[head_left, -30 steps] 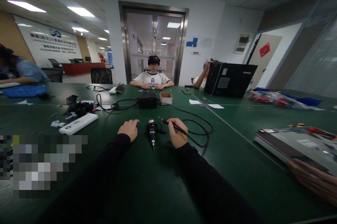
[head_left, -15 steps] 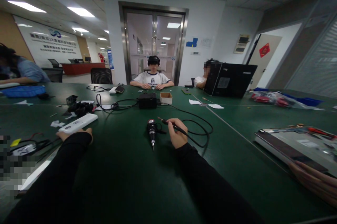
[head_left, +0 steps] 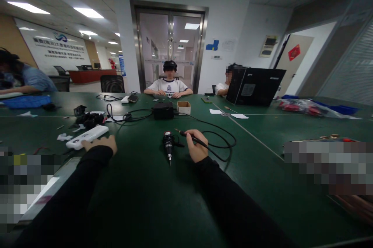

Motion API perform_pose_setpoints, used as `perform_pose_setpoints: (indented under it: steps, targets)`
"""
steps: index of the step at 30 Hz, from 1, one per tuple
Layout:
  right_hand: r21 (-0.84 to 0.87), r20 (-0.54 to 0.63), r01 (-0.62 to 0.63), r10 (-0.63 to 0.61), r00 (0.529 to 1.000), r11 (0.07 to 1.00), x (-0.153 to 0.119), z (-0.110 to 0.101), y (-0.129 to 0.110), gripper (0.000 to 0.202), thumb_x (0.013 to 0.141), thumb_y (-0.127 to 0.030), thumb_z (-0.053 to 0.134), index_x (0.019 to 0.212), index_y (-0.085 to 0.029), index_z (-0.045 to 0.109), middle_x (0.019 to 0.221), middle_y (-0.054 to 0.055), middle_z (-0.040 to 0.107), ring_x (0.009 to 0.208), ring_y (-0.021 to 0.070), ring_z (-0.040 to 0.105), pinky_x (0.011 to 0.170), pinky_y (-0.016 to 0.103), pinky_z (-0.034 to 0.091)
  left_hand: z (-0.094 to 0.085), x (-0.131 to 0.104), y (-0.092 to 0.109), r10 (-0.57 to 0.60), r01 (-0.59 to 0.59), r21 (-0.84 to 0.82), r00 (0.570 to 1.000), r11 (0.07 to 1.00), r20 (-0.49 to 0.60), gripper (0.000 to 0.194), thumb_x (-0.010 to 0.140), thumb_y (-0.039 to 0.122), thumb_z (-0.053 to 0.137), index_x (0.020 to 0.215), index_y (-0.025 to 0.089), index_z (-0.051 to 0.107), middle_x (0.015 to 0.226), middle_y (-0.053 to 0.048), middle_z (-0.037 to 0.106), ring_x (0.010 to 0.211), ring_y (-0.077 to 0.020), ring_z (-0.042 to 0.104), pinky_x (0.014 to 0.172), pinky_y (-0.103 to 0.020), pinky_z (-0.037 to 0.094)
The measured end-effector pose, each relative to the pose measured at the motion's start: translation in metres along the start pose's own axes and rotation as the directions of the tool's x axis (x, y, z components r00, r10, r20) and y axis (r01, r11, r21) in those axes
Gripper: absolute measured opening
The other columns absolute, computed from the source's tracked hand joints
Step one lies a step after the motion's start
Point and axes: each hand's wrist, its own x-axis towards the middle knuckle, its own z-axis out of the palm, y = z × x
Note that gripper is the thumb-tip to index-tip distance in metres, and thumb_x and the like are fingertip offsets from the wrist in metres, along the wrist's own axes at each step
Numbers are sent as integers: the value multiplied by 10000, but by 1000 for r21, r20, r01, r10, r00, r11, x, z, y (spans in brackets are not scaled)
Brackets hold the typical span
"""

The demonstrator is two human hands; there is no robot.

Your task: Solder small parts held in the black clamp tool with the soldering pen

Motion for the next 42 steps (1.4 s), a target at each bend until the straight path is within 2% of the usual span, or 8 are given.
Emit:
perform_pose_setpoints:
  steps: [1, 4, 8, 14, 19, 24, 34, 42]
  targets:
    - [0, -2, -4, 4, 1000, 1000, 0, 0, 0, 175, 864, -210, 484, 770, -211, 632, 777, 28, 658, 762, 186, 627, 741, 306, 480, 1, -3, 14, 12, -12, 3, 999, 1000, 41, 521, 847, 394, 397, 1302, 170, 517, 1313, -210, 577, 1182, -421, 538, 901, -610, 400]
    - [1, -3, -16, 16, 1000, 1000, 1, -1, -1, 173, 859, -211, 484, 765, -213, 630, 773, 25, 655, 758, 185, 627, 737, 305, 482, 5, -16, 67, 299, -275, -199, 948, 941, 104, 706, 874, 559, 305, 1421, 115, 355, 1316, -202, 575, 1175, -302, 578, 926, -388, 459]
    - [-14, 1, -17, 17, 1000, 1000, 0, -1, 1, 178, 860, -214, 484, 762, -213, 632, 771, 25, 658, 764, 185, 627, 745, 303, 484, 16, -38, 131, 426, -369, -281, 887, 886, 179, 925, 734, 695, 487, 1455, 156, 273, 1242, -184, 618, 1058, -302, 646, 843, -343, 493]
    - [-13, 7, -26, 26, 1000, 1000, -1, 0, 3, 185, 862, -216, 479, 768, -207, 639, 784, 33, 663, 775, 187, 627, 746, 302, 483, 34, -41, 161, 424, -392, -218, 896, 894, 128, 849, 638, 486, 670, 1364, 198, 337, 1262, -212, 549, 1092, -340, 618, 870, -388, 482]
    - [-11, 8, -32, 32, 999, 999, 0, -1, 0, 191, 864, -220, 474, 769, -209, 639, 787, 35, 666, 772, 188, 628, 740, 306, 484, 32, -25, 144, 409, -348, -303, 897, 887, 168, 743, 601, 400, 708, 1250, 239, 385, 1185, -162, 600, 914, -284, 683, 759, -349, 526]
    - [-3, 3, -25, 25, 1000, 1000, 0, -2, -1, 184, 865, -217, 481, 772, -207, 639, 789, 36, 666, 775, 190, 630, 738, 305, 482, 22, 3, 106, 268, -188, -311, 933, 932, 239, 723, 570, 315, 705, 1207, 250, 370, 1106, -120, 646, 606, -187, 670, 529, -278, 516]
    - [2, 4, -25, 25, 1000, 1000, -1, 0, 0, 177, 865, -220, 489, 774, -205, 641, 786, 31, 663, 764, 188, 626, 734, 307, 478, 30, 66, -6, -92, 108, -211, 992, 972, 84, 727, 575, 305, 693, 1217, 140, 394, 971, -119, 644, 779, -257, 659, 556, -282, 495]
    - [-6, 10, -24, 24, 1000, 1000, 0, -1, -1, 192, 864, -236, 477, 771, -209, 643, 776, 33, 665, 758, 191, 628, 729, 310, 485, 39, 80, -54, -235, 230, -315, 972, 921, 20, 713, 552, 291, 708, 1189, 190, 404, 919, -99, 607, 756, -284, 632, 497, -307, 454]
